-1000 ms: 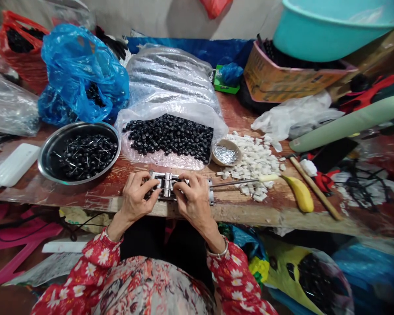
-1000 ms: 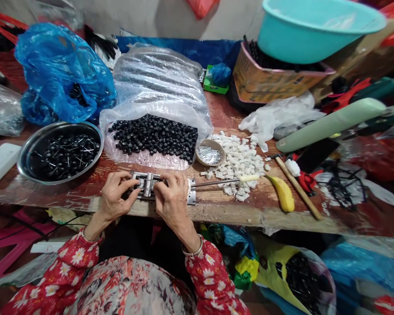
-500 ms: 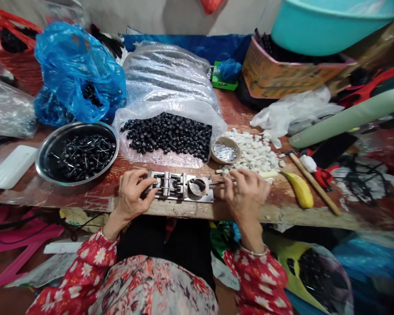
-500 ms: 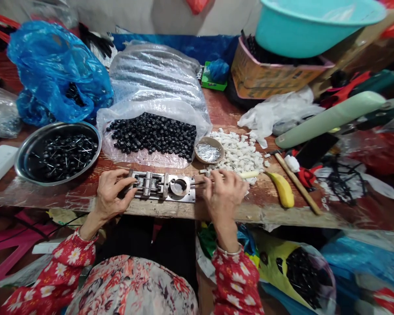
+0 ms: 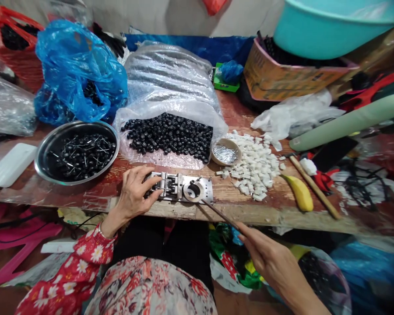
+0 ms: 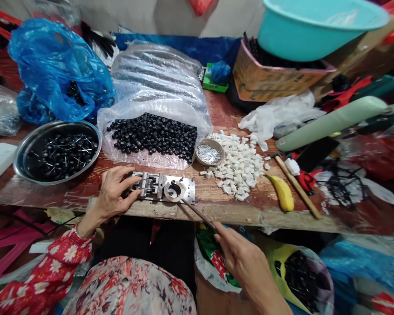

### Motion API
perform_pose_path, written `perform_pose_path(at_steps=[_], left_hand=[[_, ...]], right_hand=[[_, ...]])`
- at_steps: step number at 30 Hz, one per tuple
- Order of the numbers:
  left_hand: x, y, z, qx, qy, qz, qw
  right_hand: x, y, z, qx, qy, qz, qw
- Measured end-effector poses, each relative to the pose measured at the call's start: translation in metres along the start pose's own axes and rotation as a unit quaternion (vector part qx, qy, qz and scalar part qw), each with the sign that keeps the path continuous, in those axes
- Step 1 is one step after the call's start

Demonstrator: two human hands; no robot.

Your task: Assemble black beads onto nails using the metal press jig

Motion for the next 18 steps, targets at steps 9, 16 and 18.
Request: perform_pose_path(at_steps=[9, 16, 18], left_hand=[[0.012, -0.021, -0.015, 0.028, 0.045, 0.045, 0.998], [0.020, -0.033, -0.023, 0.023, 0.087, 0.103, 0.991], [0.021, -0.033, -0.023, 0.018, 0.092, 0.109, 0.990]], right_hand=[[0.023, 0.003, -0.018, 0.240, -0.292, 0.357, 0.854], [0.026, 0.003, -0.015, 0.260, -0.321, 0.330, 0.849], [0.026, 0.005, -0.014, 0.264, -0.325, 0.316, 0.851]])
Point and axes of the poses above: each hand's wrist, its own y-axis away from the middle knuckle, its own x-axis out of the palm, z = x × y, the point moved 6 cm from there along -y, towards the middle knuckle, and after that the axes turned 3 degrees about -z, right-handed, at the moved point
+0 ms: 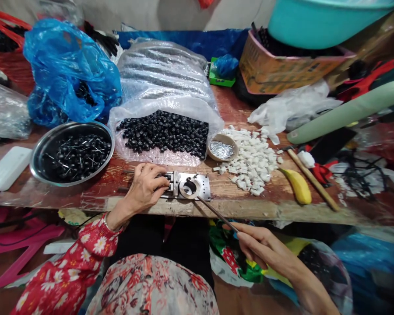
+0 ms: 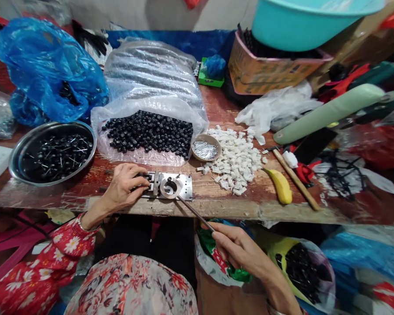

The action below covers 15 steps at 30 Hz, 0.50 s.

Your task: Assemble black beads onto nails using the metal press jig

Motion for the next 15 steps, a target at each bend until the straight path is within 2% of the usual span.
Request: perform_pose_path(at_steps=[4, 11, 15], left_hand=[[0.000, 0.002, 0.002, -0.017, 0.012, -0.007, 1.000], [-0.002, 0.003, 0.005, -0.026, -0.007, -0.011, 1.000], [-0.007, 0.009, 0.008, -0.035, -0.005, -0.047, 0.998]], right_hand=[[0.012, 0.003, -0.006, -0.005, -0.023, -0.013, 1.000], [0.061, 0.014, -0.007, -0.027, -0.135, -0.040, 0.990], [0.069, 0.013, -0.005, -0.054, -0.170, -0.048, 0.983]])
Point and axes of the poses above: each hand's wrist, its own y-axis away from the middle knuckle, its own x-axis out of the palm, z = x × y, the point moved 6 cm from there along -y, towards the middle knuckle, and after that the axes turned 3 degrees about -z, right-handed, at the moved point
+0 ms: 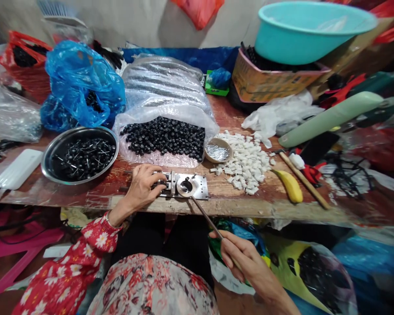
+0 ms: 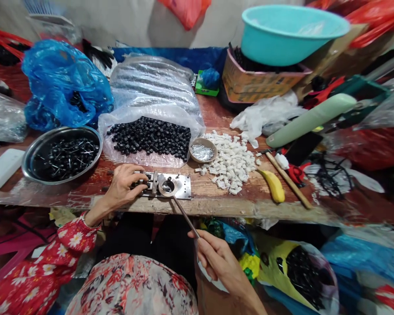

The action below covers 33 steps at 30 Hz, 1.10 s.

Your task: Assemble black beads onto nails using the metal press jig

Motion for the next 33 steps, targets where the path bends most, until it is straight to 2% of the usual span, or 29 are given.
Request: perform_pose_path(at_steps=[5, 8, 14, 19, 27, 33], left_hand=[[-0.015, 0.016, 0.018, -0.020, 0.000, -0.050, 0.999], [-0.019, 0.026, 0.032, -0.023, -0.038, -0.039, 0.998], [-0.001, 0.036, 0.035, 0.014, -0.125, 0.025, 0.992], [0.012, 0.035, 0.032, 0.033, -0.140, 0.011, 0.990], [0.017, 0.035, 0.038, 0.031, -0.104, 0.001, 0.994], [0.018, 0.036, 0.038, 0.032, -0.089, -0.001, 0.996]], right_hand=[[0.002, -0.003, 0.004, 0.003, -0.029, 0.017, 0.999], [0.006, -0.002, 0.004, 0.013, -0.050, 0.026, 0.998], [0.012, 0.002, -0.002, 0.018, -0.055, 0.014, 0.998], [0.023, 0.006, 0.000, 0.017, -0.040, -0.018, 0.999], [0.056, 0.014, 0.003, -0.004, -0.081, -0.070, 0.994], [0.082, 0.013, -0.005, 0.005, -0.118, -0.069, 0.991]])
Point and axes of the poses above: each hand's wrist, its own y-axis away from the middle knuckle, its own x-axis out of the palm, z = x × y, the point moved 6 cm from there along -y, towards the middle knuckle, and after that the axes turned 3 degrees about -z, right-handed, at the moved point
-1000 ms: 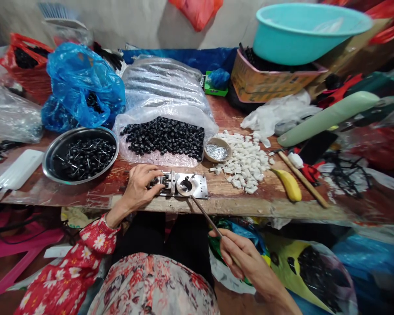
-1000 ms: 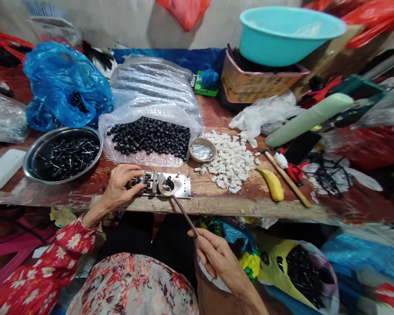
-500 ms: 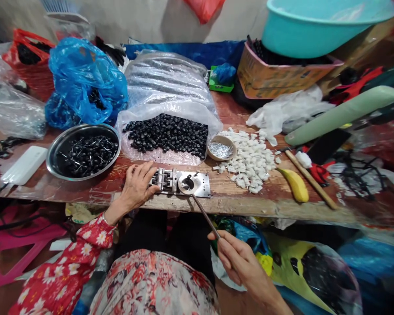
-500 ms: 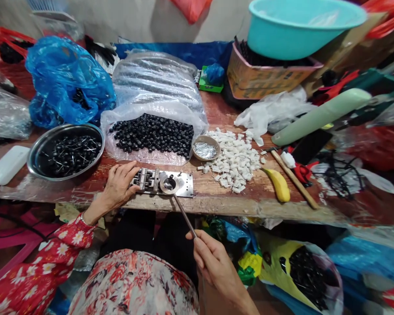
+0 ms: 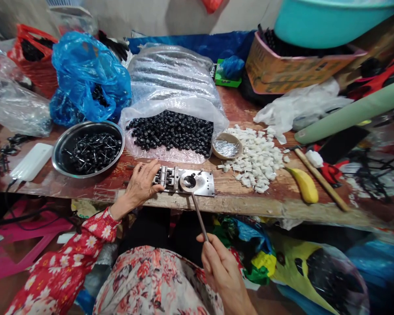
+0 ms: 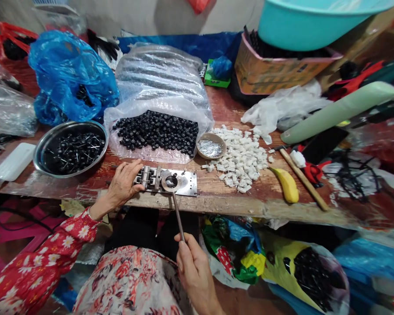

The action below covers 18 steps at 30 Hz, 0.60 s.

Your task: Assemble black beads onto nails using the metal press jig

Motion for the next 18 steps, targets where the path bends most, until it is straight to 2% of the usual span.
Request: perform_pose_path(at_steps=[6, 8, 13, 18], left_hand=[[0.000, 0.000, 0.001, -0.003, 0.001, 0.003, 1.000], [0.000, 0.000, 0.000, -0.001, -0.002, 0.004, 1.000], [-0.003, 0.000, 0.000, -0.002, 0.005, 0.014, 1.000], [-0.020, -0.008, -0.002, -0.014, 0.052, 0.041, 0.998]], right_hand=[[0.040, 0.004, -0.009, 0.016, -0.099, -0.005, 0.995], [0.048, 0.004, -0.010, 0.020, -0.115, -0.005, 0.993], [0.043, 0.002, -0.015, 0.009, -0.102, 0.009, 0.995], [0.031, 0.002, -0.011, 0.015, -0.051, 0.045, 0.998]])
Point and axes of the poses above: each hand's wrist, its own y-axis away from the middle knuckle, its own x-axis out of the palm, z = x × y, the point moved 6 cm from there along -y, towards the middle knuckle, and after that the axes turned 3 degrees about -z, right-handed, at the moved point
